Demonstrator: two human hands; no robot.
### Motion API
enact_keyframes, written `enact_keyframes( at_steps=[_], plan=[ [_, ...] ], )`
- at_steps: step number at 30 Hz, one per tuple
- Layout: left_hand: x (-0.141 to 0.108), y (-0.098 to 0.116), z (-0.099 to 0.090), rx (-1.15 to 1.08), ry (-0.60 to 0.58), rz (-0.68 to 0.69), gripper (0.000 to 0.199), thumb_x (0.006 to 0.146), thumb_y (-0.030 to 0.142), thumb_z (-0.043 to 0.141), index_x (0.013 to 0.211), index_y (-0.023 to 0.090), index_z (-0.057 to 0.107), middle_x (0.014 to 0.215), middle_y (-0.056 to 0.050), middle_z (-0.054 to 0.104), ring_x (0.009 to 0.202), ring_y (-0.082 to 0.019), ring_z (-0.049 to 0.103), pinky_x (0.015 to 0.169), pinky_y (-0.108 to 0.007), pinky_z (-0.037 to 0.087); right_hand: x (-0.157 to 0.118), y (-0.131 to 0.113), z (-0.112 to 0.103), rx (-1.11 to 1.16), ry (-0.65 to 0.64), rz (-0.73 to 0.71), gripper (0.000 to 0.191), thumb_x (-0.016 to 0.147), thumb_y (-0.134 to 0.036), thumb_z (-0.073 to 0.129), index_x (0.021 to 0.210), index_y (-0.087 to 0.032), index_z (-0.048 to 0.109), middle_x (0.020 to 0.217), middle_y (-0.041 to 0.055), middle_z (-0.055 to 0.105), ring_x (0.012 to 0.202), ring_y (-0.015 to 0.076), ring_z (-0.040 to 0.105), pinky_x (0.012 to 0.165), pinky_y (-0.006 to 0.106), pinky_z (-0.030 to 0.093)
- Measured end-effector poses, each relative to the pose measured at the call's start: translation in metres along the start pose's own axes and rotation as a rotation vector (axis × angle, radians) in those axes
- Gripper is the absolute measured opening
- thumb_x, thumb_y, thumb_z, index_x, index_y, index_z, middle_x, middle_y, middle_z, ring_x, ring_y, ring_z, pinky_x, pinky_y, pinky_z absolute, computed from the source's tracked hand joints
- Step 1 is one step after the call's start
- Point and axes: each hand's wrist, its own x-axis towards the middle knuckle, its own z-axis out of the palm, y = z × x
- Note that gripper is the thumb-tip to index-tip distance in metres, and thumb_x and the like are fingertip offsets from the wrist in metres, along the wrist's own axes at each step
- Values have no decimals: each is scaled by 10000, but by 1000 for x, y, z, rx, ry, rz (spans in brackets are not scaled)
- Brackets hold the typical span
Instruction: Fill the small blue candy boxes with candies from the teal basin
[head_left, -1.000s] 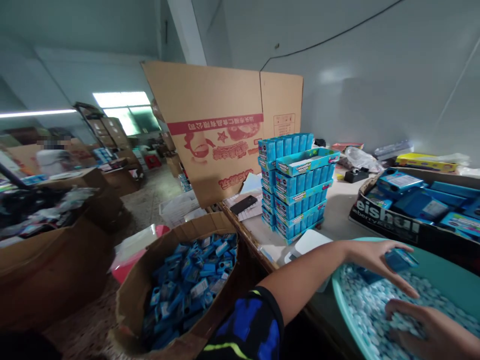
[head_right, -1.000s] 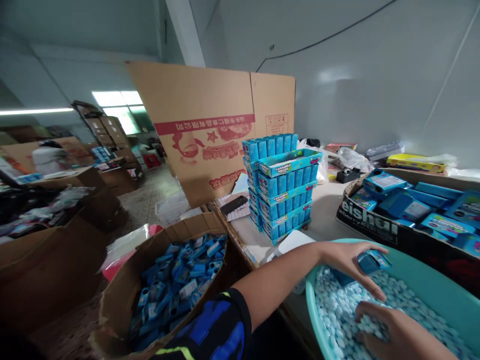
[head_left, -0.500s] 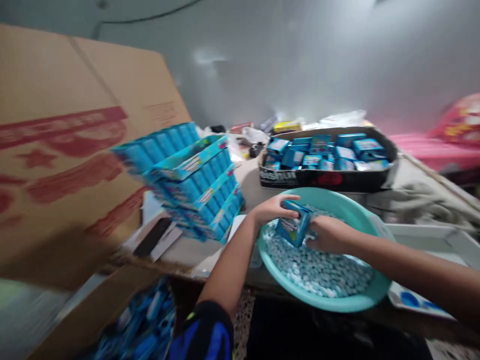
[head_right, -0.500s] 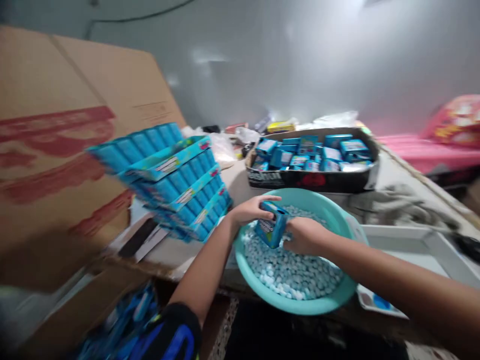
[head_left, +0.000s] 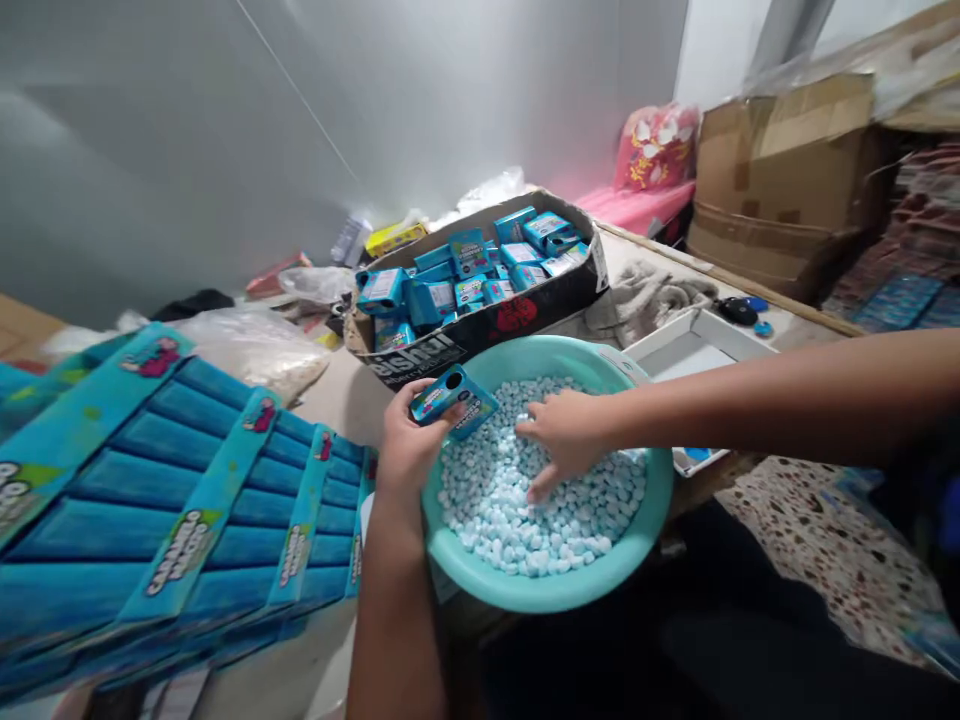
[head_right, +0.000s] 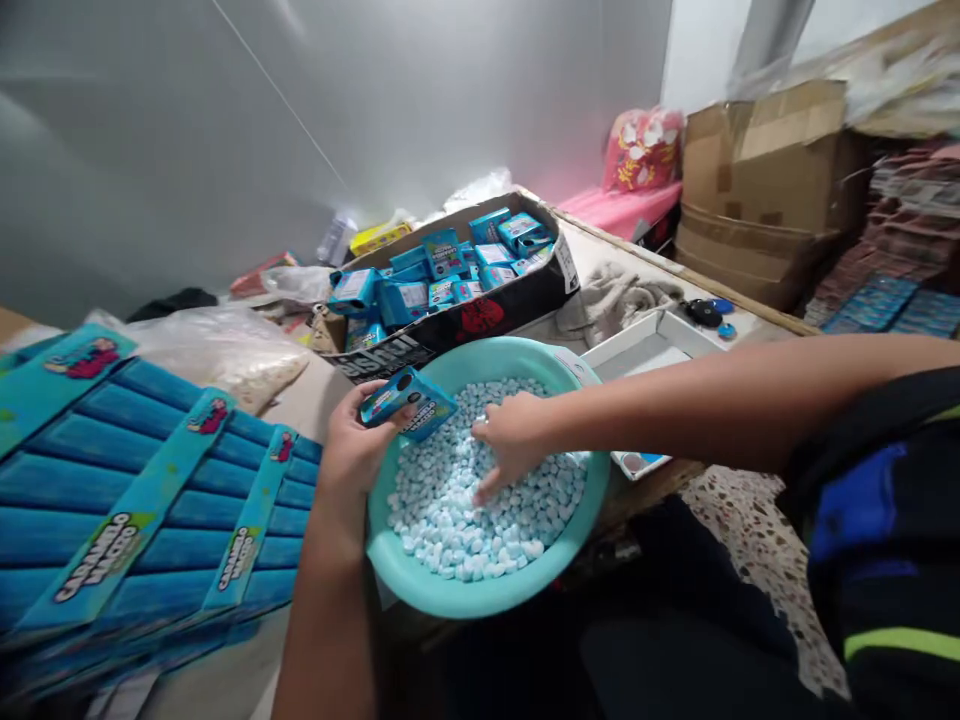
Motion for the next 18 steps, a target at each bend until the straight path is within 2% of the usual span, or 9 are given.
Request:
enact_keyframes(
  at_steps=[1, 3, 5, 7, 11, 13, 18],
  plan=[
    [-2, 1, 0, -4, -12, -12, 611, 619, 418, 854, 1138, 159, 663, 1010, -55, 729, 936, -233, 693, 827, -318, 554, -6, -2, 1, 21, -18, -17, 953, 664, -852, 663, 1334, -177, 619, 1222, 207, 632, 1049, 418, 654, 857, 511, 542],
    [-6, 5, 1, -9, -107, -40, 622, 595, 423, 876, 1119, 140, 695, 1025, -83, 747, 974, -269, 704, 856, -352, 566, -14, -5, 6, 82, -31, -41, 989, 604, -856, 701, 1320, -179, 616, 1177, 193, 641, 1020, 414, 657, 835, 506, 547],
    [-10, 10, 2, -15, -235, -59, 642, 590, 425, 889, 1131, 129, 714, 1034, -112, 759, 986, -296, 713, 857, -371, 575, -13, -9, 12, 146, -17, -44, 998, 574, -843, 728, 1307, -175, 617, 1174, 193, 638, 1026, 421, 650, 844, 520, 544],
    [-12, 14, 3, 15, -314, -56, 632, 605, 428, 890, 1139, 133, 726, 1026, -123, 767, 980, -313, 718, 850, -380, 578, -8, -15, 18, 199, -3, -44, 1000, 556, -811, 766, 1303, -164, 615, 1194, 200, 630, 1045, 423, 644, 873, 525, 538],
    [-14, 17, 5, 126, -340, 10, 488, 656, 397, 853, 1077, 176, 743, 994, -82, 775, 953, -311, 720, 868, -389, 569, 7, -27, 24, 250, 38, -5, 1008, 564, -721, 829, 1360, -154, 581, 1237, 209, 625, 1056, 400, 653, 907, 485, 536],
    [-15, 16, 5, 135, -336, 40, 474, 689, 373, 823, 1115, 188, 726, 1033, -73, 772, 970, -299, 718, 897, -390, 561, 14, -29, 26, 267, 83, 12, 982, 598, -663, 839, 1392, -157, 563, 1242, 206, 640, 1039, 382, 665, 891, 456, 543],
    [-18, 12, 5, 85, -301, 42, 493, 698, 360, 808, 1153, 193, 721, 1101, -78, 764, 1049, -305, 708, 962, -408, 546, 29, -12, 25, 320, 111, -39, 755, 659, -464, 845, 1321, -165, 639, 1107, 136, 737, 994, 334, 686, 837, 375, 542]
  ],
)
